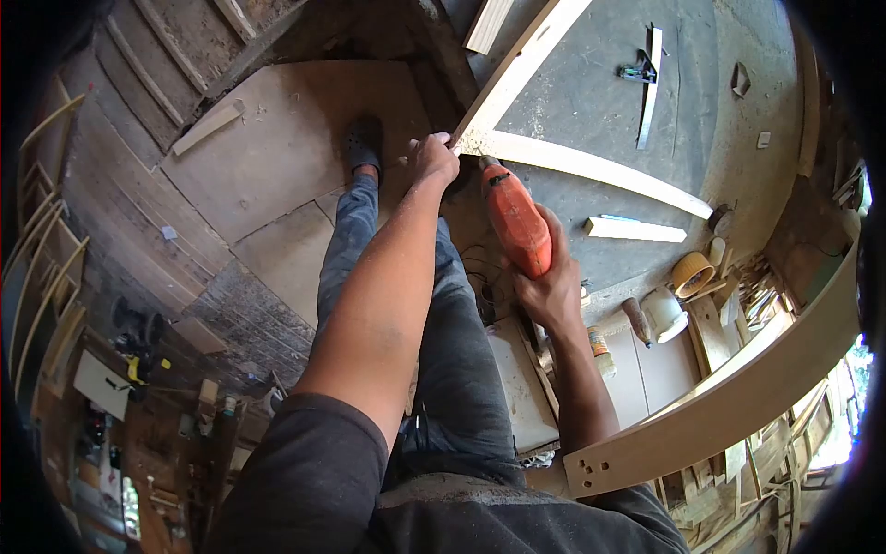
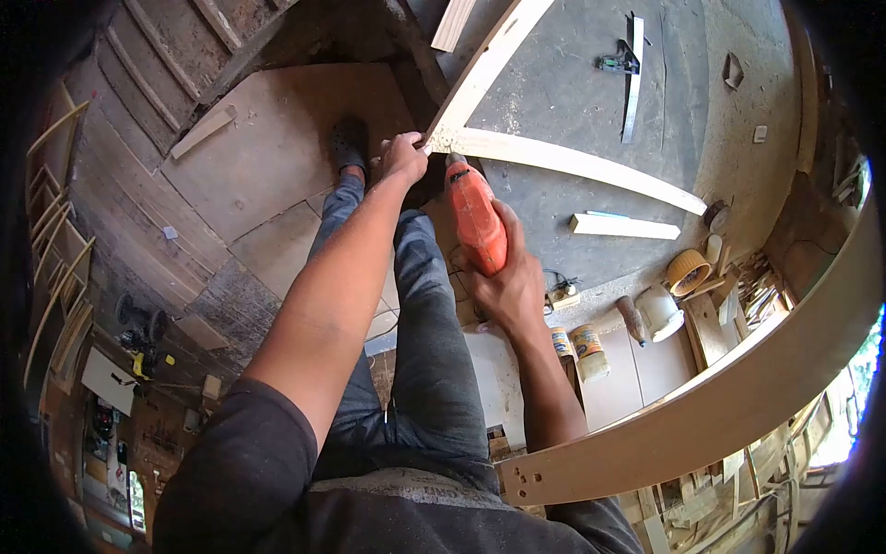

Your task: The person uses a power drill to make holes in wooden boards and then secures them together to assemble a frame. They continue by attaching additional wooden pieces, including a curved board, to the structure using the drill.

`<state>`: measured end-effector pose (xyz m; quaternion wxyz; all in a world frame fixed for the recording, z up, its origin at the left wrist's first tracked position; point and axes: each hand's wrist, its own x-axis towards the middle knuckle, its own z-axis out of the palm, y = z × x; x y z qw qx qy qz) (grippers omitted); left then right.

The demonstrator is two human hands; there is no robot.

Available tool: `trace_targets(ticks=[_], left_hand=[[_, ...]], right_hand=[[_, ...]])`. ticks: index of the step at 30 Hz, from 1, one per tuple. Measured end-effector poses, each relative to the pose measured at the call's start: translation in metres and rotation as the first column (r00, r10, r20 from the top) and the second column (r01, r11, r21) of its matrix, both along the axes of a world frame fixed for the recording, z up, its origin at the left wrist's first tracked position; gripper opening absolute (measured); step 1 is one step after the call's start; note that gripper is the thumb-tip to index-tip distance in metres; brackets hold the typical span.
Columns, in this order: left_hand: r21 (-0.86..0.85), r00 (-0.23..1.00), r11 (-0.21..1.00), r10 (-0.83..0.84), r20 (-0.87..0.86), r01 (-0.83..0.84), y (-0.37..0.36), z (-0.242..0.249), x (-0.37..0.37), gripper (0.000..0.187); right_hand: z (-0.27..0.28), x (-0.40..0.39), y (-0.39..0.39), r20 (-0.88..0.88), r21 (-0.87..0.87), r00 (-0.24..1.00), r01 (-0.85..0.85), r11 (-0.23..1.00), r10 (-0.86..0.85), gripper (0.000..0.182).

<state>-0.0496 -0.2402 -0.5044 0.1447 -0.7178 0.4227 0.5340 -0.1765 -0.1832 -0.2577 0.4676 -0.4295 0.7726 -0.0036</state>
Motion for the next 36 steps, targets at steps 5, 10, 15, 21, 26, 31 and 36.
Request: trace_targets(ticks=[5,10,15,21,26,31,36], left_hand=[[0.036,1.0,0.999,-0.001,0.01,0.001,-0.004,0.002,0.0,0.036],[0.033,1.0,0.999,-0.005,-0.004,0.005,-0.004,0.001,0.0,0.035],[0.001,0.999,1.0,-0.003,0.038,0.003,-0.001,0.001,0.0,0.034],[0.01,0.999,0.999,-0.032,0.006,0.032,0.0,-0.004,0.001,0.034],[0.006,1.0,1.0,-0.012,-0.006,0.012,0.0,-0.001,0.002,0.034],[0.015,1.0,1.0,0.02,0.009,-0.02,0.0,0.001,0.001,0.035],[0.033,1.0,0.999,0.008,0.021,-0.008,-0.002,0.005,0.002,0.037]], right_hand=[[-0.019,-0.002,0.019,0.006,-0.076,0.999,-0.037,0.996,0.038,0.078],[-0.016,-0.009,0.01,-0.013,-0.046,0.997,-0.076,0.996,0.076,0.078],[-0.02,-0.013,0.016,-0.043,-0.026,0.992,-0.124,0.992,0.122,0.079],[-0.017,-0.015,0.009,-0.068,0.031,0.981,-0.179,0.983,0.181,0.081],[-0.012,-0.013,0.003,-0.078,0.048,0.971,-0.223,0.974,0.226,0.082],[-0.012,-0.014,0.003,-0.075,0.035,0.96,-0.268,0.963,0.27,0.082],[-0.004,-0.009,0.0,-0.076,0.049,0.95,-0.301,0.952,0.304,0.082]])
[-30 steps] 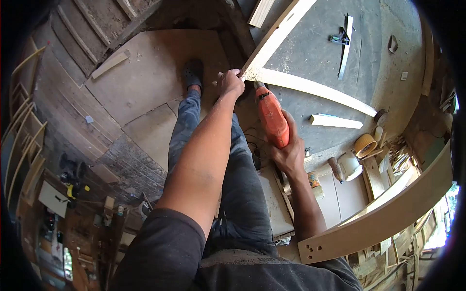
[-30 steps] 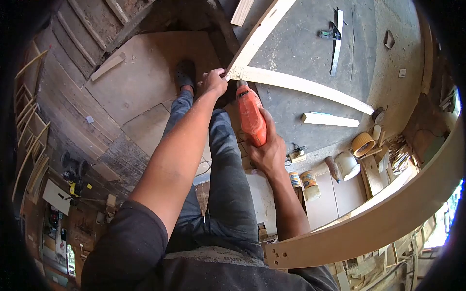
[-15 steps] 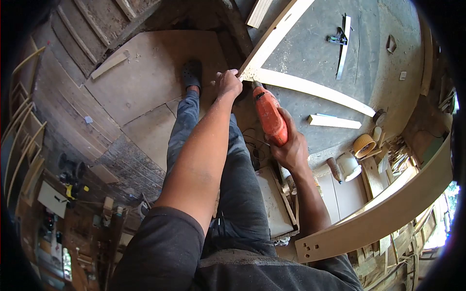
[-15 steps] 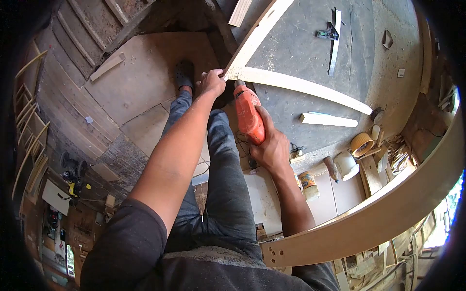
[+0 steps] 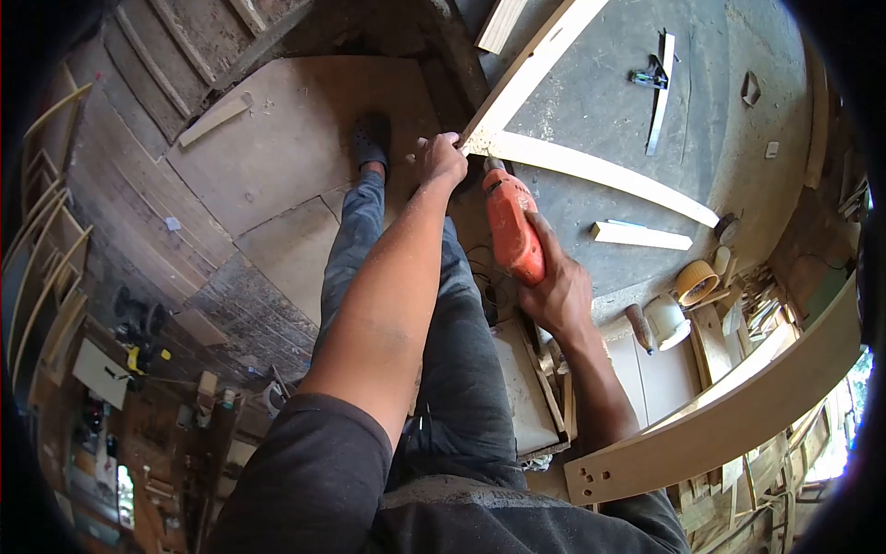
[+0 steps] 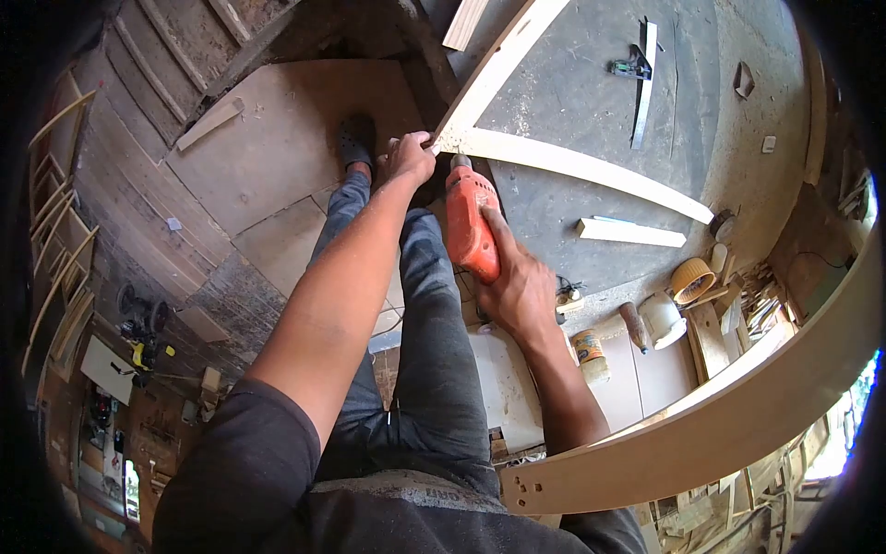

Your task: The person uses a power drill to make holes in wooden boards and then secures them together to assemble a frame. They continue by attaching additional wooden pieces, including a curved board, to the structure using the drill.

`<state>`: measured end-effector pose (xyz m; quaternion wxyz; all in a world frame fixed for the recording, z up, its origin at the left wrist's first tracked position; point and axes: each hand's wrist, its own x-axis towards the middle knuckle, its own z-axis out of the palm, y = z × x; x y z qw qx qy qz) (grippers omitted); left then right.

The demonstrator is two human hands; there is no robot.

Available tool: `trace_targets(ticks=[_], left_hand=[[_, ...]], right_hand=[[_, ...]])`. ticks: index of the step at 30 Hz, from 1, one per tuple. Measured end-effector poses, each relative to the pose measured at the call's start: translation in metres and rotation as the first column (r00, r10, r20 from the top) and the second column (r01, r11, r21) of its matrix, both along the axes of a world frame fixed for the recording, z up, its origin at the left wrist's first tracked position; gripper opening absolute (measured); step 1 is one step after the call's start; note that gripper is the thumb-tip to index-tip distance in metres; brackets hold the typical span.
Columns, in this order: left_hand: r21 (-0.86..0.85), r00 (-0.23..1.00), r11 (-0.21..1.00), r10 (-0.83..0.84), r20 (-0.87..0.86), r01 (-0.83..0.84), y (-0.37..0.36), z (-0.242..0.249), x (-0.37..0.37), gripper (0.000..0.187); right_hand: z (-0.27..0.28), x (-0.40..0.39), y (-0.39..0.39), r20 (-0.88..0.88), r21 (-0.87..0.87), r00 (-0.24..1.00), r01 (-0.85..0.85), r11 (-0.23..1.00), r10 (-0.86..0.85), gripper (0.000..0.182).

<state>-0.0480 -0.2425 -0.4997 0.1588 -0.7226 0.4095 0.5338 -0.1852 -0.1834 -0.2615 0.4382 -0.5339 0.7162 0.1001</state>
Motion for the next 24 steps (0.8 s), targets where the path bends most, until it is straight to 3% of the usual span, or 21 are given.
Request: trace_targets(ticks=[6,8,11,13,18,22,24], left_hand=[[-0.006,0.999,1.0,-0.01,-0.048,0.009,-0.004,0.007,0.002,0.037],[0.017,1.0,1.0,0.022,0.011,-0.023,-0.006,0.014,0.001,0.036],[-0.009,0.998,0.999,-0.041,-0.042,0.041,-0.001,-0.003,0.002,0.038],[-0.024,0.999,1.0,0.009,-0.039,-0.01,0.001,-0.003,0.001,0.034],[-0.017,0.993,0.993,0.113,-0.031,-0.113,0.001,0.005,-0.001,0.033],[-0.042,0.999,0.998,0.037,-0.012,-0.037,0.003,0.0,-0.001,0.033],[-0.052,1.0,0.998,0.02,0.001,-0.02,0.001,-0.001,-0.002,0.033]], right_hand=[[-0.005,-0.004,0.0,-0.019,-0.02,0.992,-0.124,0.992,0.124,0.082],[-0.007,-0.008,-0.002,-0.022,-0.013,0.989,-0.146,0.989,0.146,0.083],[-0.004,-0.008,-0.007,-0.033,0.02,0.984,-0.176,0.984,0.176,0.083],[-0.003,-0.009,-0.011,-0.041,0.047,0.982,-0.185,0.982,0.187,0.083],[-0.003,-0.011,-0.015,-0.028,0.016,0.982,-0.185,0.983,0.185,0.081],[-0.001,-0.01,-0.019,-0.025,0.026,0.985,-0.172,0.985,0.172,0.081],[0.001,-0.01,-0.021,0.03,0.033,0.998,-0.056,0.998,0.055,0.078]])
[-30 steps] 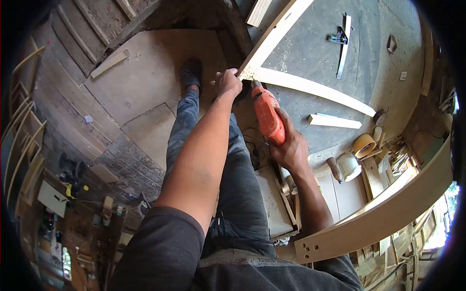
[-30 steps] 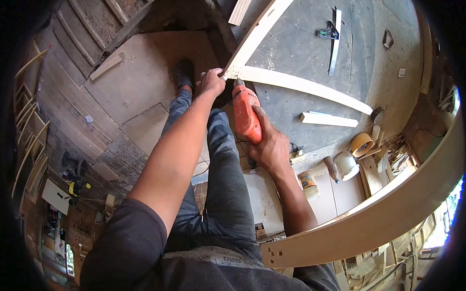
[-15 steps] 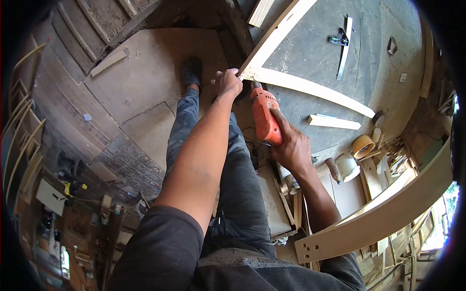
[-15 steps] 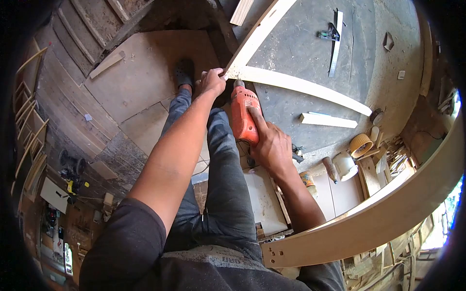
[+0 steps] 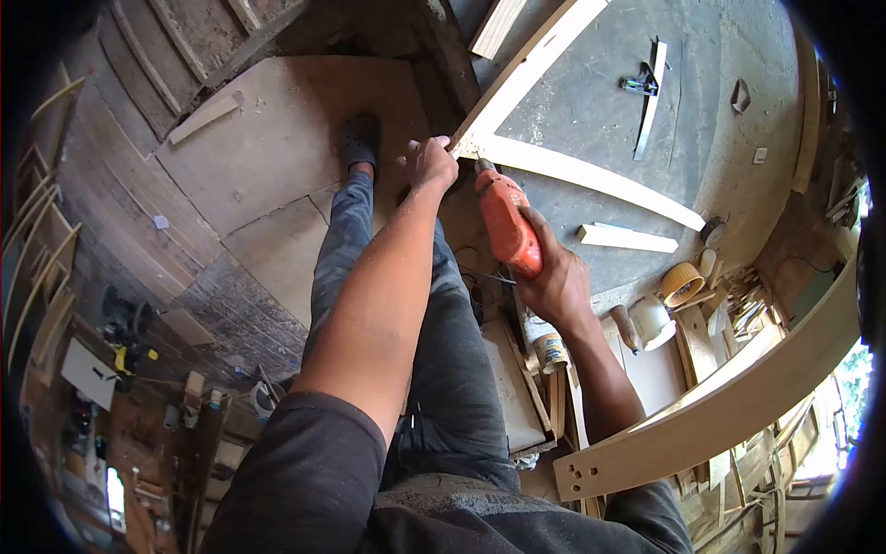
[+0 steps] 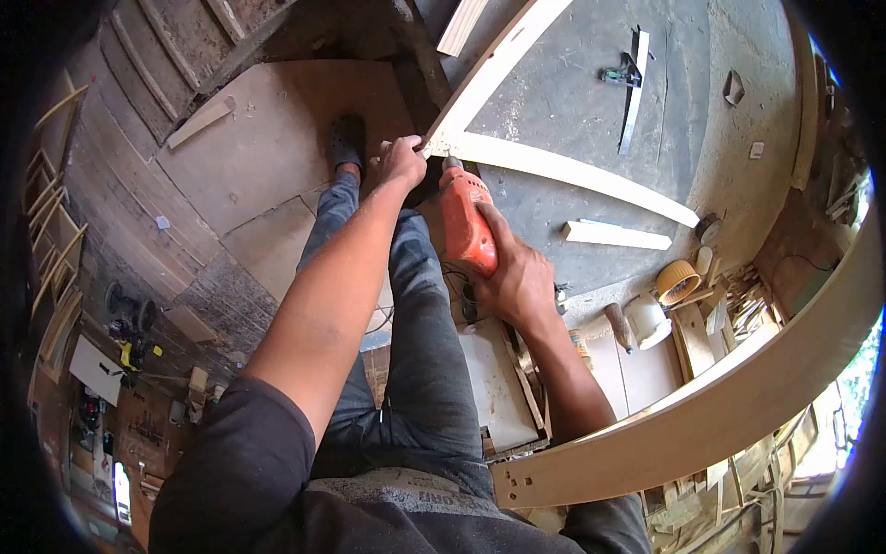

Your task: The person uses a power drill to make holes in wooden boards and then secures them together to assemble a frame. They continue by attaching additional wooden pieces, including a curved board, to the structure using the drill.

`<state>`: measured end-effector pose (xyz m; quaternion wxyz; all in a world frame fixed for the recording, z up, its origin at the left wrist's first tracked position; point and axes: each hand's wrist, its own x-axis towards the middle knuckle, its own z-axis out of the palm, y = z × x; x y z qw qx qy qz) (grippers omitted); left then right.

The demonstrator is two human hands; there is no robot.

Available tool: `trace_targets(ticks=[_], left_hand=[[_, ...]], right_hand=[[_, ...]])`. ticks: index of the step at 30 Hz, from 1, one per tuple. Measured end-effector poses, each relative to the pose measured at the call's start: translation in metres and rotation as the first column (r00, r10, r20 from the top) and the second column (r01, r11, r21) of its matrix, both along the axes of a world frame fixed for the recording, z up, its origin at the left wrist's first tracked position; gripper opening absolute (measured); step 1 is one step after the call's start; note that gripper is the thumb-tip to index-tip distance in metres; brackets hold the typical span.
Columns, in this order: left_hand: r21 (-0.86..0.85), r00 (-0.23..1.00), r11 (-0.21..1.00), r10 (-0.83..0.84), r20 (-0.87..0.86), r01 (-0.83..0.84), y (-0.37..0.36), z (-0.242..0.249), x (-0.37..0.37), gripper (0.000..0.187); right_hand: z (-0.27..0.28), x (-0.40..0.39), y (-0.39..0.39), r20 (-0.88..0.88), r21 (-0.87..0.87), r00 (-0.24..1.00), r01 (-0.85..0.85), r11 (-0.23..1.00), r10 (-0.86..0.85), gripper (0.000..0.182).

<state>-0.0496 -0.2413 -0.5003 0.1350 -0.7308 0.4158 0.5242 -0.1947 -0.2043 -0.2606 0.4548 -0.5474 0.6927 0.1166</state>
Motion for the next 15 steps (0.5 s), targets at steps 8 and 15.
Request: trace_targets(ticks=[8,15], left_hand=[[0.028,1.0,1.0,0.009,0.005,-0.009,-0.002,0.009,0.001,0.03],[0.023,1.0,1.0,0.021,-0.015,-0.02,-0.001,0.003,0.002,0.03]], right_hand=[[0.014,0.004,0.023,0.098,-0.057,0.958,0.275,0.96,-0.268,0.077],[0.014,-0.003,0.028,0.206,-0.135,0.92,0.363,0.922,-0.333,0.076]])
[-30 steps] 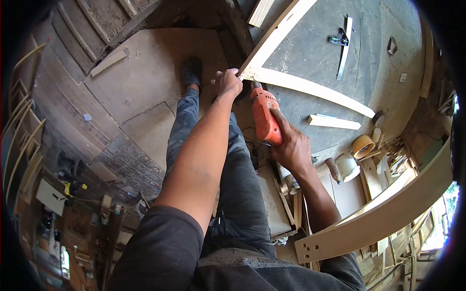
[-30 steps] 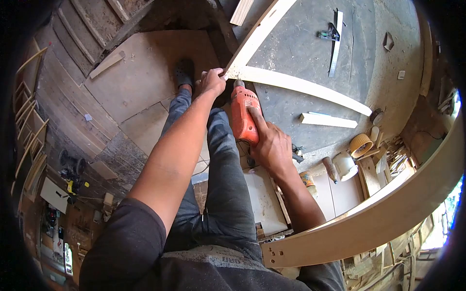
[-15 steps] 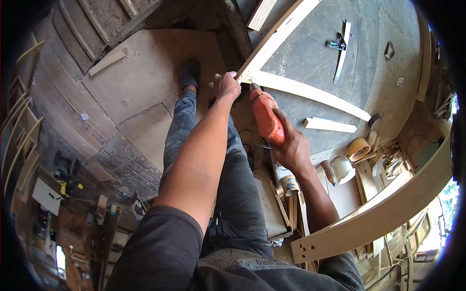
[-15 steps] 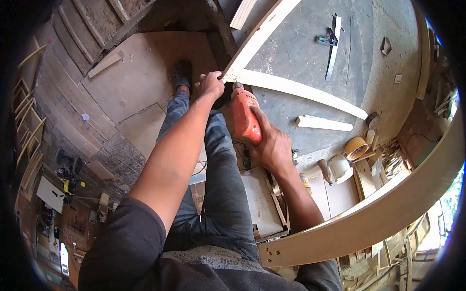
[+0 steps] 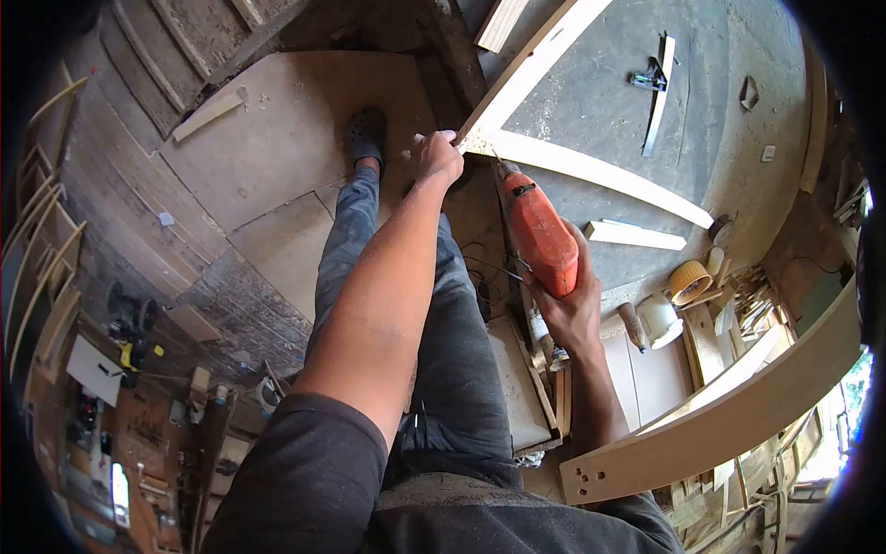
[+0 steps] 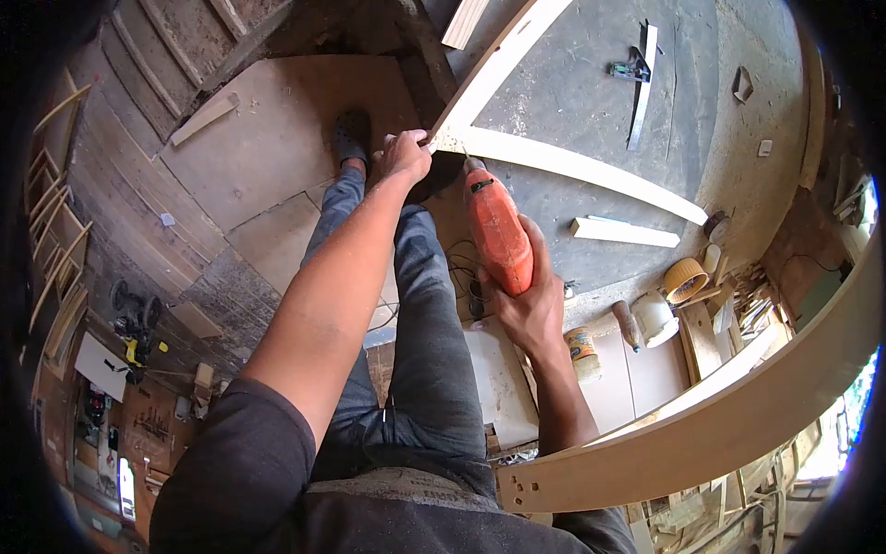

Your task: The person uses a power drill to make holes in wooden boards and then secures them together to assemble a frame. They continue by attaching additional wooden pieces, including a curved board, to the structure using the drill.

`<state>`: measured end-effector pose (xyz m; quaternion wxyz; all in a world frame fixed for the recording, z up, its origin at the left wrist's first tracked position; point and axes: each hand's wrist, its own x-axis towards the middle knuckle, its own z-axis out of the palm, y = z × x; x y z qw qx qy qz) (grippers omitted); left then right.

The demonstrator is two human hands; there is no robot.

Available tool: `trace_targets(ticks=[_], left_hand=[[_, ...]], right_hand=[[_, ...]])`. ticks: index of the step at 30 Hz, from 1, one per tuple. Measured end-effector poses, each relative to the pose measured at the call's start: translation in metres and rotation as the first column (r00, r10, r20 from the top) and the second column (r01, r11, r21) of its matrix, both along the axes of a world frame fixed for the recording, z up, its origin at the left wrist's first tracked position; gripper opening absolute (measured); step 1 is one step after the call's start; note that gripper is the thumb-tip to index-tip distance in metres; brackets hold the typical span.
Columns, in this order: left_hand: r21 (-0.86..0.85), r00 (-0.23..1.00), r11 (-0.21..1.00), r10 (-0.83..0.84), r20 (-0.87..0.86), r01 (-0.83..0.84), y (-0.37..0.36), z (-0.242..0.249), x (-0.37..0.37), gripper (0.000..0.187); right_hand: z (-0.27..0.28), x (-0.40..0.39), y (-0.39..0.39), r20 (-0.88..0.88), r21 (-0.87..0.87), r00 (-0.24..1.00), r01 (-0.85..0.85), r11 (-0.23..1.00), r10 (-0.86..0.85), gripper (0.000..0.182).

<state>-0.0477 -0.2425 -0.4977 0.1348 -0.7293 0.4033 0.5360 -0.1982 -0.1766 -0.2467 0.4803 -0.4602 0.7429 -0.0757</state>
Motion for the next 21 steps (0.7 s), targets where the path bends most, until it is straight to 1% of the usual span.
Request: trace_targets(ticks=[5,6,8,15,16,18,19,21], left_hand=[[-0.008,0.999,0.999,-0.045,-0.01,0.045,0.002,-0.006,0.001,0.032],[-0.002,0.998,0.998,-0.069,-0.003,0.069,0.001,-0.007,0.002,0.034],[0.004,0.998,0.998,-0.064,0.007,0.064,0.001,-0.005,0.002,0.035],[0.047,0.996,0.995,-0.089,-0.007,0.089,-0.012,0.019,0.003,0.036],[0.046,0.996,0.995,-0.091,-0.008,0.091,-0.008,0.015,0.003,0.036],[-0.153,0.974,0.963,-0.225,0.005,0.223,0.003,0.002,0.003,0.036],[-0.157,0.974,0.961,-0.229,0.005,0.227,0.009,-0.002,0.0,0.036],[-0.372,0.992,0.923,-0.122,-0.044,0.097,0.021,-0.006,-0.012,0.037]], right_hand=[[0.002,0.001,-0.001,-0.031,0.066,0.999,0.038,0.997,-0.036,0.075],[0.002,0.002,-0.001,-0.03,0.065,0.999,0.038,0.997,-0.037,0.075],[0.002,0.002,0.0,-0.038,0.035,0.999,0.034,0.999,-0.032,0.075],[0.005,0.001,0.001,-0.039,0.076,0.999,0.041,0.996,-0.038,0.075],[0.005,0.002,0.002,-0.027,0.058,0.999,0.041,0.997,-0.039,0.075],[0.005,0.003,0.004,-0.016,0.038,0.999,0.045,0.998,-0.045,0.075],[0.006,0.003,0.005,-0.001,0.025,0.998,0.065,0.998,-0.065,0.075],[0.008,0.0,0.009,0.009,0.011,0.996,0.091,0.996,-0.091,0.075]])
